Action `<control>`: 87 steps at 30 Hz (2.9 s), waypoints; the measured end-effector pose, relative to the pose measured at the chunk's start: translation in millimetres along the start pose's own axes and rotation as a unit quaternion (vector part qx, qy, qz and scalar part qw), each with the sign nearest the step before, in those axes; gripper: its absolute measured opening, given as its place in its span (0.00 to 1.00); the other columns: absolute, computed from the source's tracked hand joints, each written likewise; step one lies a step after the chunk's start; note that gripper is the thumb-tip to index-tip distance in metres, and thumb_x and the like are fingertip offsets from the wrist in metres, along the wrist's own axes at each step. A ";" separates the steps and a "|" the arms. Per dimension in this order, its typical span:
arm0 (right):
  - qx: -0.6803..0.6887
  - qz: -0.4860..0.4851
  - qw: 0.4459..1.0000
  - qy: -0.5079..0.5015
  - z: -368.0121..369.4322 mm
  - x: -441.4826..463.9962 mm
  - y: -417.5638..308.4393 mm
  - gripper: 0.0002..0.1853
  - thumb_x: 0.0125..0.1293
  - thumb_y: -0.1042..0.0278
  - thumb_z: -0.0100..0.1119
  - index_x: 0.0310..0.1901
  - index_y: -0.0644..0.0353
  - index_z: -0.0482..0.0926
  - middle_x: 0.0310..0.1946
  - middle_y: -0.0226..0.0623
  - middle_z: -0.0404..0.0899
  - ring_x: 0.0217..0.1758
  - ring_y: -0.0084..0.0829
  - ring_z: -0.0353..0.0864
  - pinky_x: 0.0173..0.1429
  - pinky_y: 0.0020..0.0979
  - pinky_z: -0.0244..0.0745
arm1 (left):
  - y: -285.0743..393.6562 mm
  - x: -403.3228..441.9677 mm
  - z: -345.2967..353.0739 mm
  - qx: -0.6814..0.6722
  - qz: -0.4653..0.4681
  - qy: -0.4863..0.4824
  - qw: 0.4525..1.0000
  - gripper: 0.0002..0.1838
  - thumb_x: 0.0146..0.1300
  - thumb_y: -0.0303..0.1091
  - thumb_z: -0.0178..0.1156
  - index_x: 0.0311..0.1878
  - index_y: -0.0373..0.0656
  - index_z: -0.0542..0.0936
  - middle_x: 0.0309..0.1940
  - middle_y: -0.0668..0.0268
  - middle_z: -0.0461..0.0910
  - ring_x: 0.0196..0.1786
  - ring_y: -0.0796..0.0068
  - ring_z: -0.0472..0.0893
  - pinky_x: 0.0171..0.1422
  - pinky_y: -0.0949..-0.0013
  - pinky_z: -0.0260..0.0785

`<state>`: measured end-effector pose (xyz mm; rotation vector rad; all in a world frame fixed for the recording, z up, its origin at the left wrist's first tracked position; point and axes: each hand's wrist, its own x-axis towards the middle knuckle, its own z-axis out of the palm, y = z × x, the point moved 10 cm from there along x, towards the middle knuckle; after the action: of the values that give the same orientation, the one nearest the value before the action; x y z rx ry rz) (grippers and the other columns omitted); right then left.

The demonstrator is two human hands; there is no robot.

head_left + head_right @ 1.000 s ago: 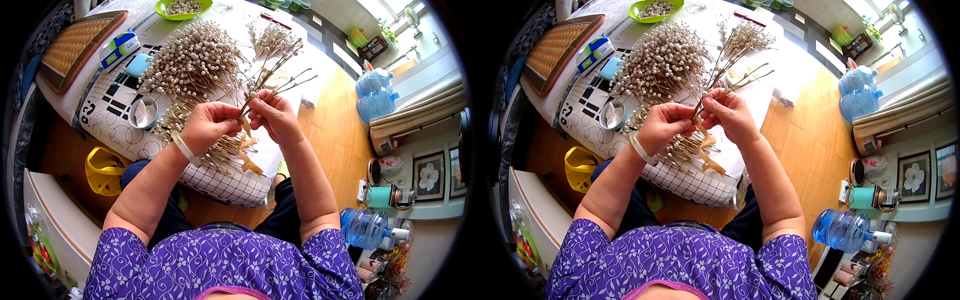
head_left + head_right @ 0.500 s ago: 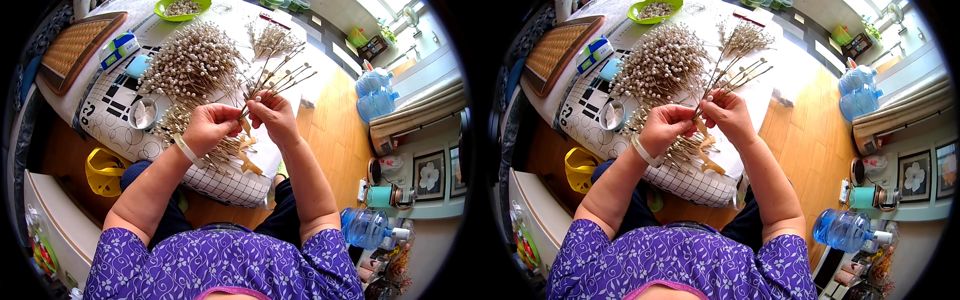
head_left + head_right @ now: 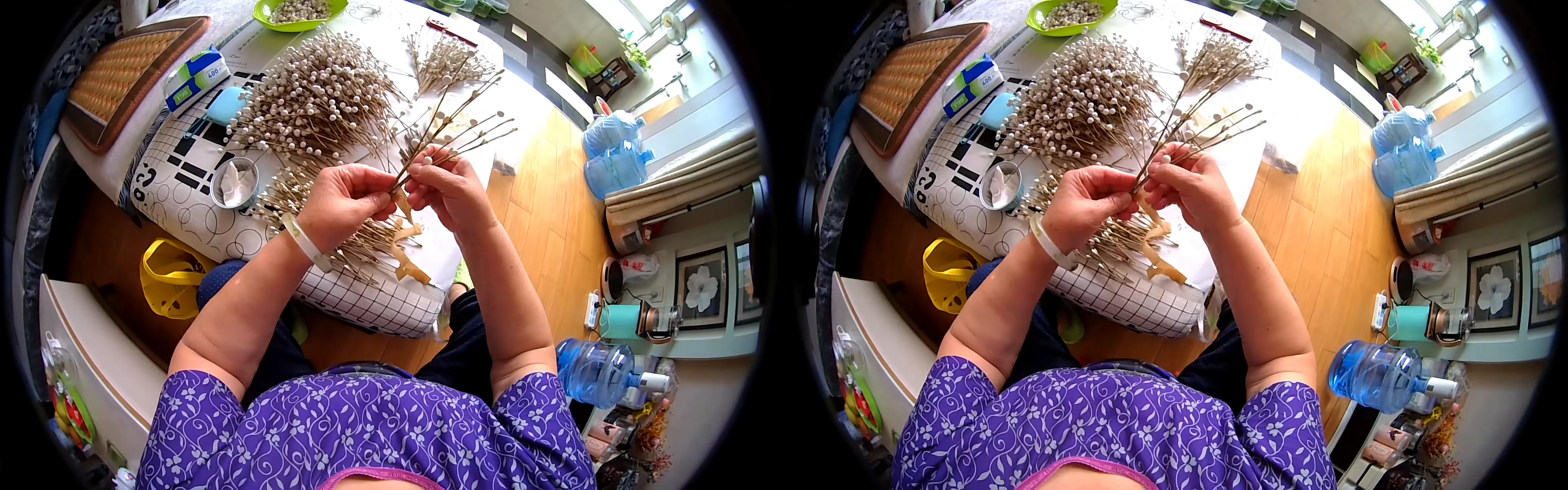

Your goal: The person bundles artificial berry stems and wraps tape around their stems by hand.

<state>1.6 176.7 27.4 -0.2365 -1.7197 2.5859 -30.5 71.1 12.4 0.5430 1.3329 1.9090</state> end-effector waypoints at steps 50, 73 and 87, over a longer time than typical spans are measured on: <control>-0.043 -0.027 0.993 0.108 -15.0 0.0 1.9 0.06 0.55 0.71 0.60 0.30 0.61 0.73 0.19 0.32 0.75 0.16 0.19 0.75 0.20 0.18 0.71 | 60.8 -30.8 33.1 0.512 0.376 0.070 0.769 0.05 0.50 0.21 0.55 0.33 0.37 0.75 0.27 0.57 0.77 0.29 0.58 0.77 0.34 0.65 0.70; -0.027 -0.060 0.991 0.118 -12.1 3.3 5.6 0.07 0.56 0.71 0.59 0.28 0.64 0.72 0.19 0.35 0.75 0.18 0.23 0.76 0.22 0.22 0.74 | 59.1 -26.3 34.7 0.607 0.371 0.067 0.699 0.10 0.49 0.19 0.53 0.37 0.35 0.74 0.28 0.55 0.75 0.33 0.55 0.76 0.38 0.62 0.69; -0.049 -0.047 0.994 0.082 -8.8 4.9 6.4 0.06 0.57 0.69 0.59 0.30 0.60 0.73 0.19 0.31 0.75 0.17 0.19 0.74 0.22 0.19 0.71 | 59.3 -19.4 35.5 0.562 0.352 0.009 0.748 0.09 0.50 0.17 0.51 0.36 0.32 0.76 0.30 0.54 0.76 0.33 0.56 0.76 0.38 0.63 0.69</control>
<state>-1.6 182.8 17.6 -0.3503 -1.7574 2.3480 -12.8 66.7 81.8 1.8292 2.4850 1.3381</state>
